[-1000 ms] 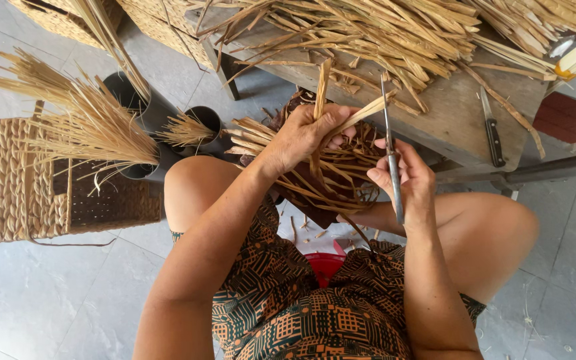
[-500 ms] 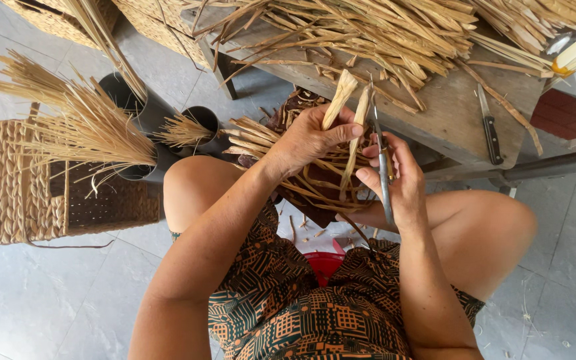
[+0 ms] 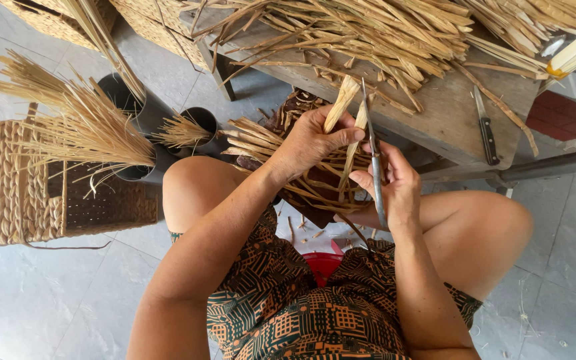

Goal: The person sits on the floor and trims dried palm leaves with scissors, cutting strips one at a time and placing trimmed pieces on the table while discarding scraps. They repeatedly pick up new leaves from the table and continue cutting them into shorter sections.

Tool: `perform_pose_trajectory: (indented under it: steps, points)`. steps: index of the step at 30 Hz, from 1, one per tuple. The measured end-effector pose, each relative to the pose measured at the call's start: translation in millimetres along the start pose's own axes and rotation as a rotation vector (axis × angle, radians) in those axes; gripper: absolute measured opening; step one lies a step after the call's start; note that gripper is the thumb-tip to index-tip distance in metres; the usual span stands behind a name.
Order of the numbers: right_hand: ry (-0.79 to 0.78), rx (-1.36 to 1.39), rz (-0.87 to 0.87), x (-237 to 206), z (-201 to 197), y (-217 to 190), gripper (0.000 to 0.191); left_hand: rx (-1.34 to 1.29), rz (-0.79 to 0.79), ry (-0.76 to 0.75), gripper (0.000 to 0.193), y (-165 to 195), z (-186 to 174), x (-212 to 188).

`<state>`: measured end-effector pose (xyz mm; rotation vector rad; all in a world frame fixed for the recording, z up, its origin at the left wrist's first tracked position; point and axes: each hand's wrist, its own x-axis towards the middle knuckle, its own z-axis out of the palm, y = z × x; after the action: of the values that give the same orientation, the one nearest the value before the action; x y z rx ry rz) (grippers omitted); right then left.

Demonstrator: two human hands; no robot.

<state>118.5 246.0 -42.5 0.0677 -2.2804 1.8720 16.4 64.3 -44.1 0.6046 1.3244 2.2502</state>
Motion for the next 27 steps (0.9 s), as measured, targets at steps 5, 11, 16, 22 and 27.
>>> perform_pose_trajectory:
  steps: [5, 11, 16, 22, 27]
  points:
    - [0.068, 0.001, 0.130, -11.6, 1.1, 3.7, 0.042, 0.121, -0.002, 0.044, 0.010, -12.6, -3.4, 1.7]
    - [0.181, 0.187, 0.009, -10.0, 5.2, -8.9, 0.036, 0.294, 0.010, 0.069, 0.013, -13.2, -2.8, 3.6]
    - [0.233, 0.234, -0.149, 2.2, 13.6, -30.4, 0.049, 0.546, -0.039, 0.050, 0.014, -4.8, 8.6, -1.4]
    - [0.212, 0.226, -0.223, 24.8, 22.7, -42.6, 0.049, 0.768, 0.030, 0.025, 0.030, -2.0, 23.7, -3.0]
    - [0.158, 0.365, -0.213, 29.7, 14.8, -49.4, 0.045, 0.446, -0.081, -0.101, 0.048, 6.8, 16.5, -3.6]
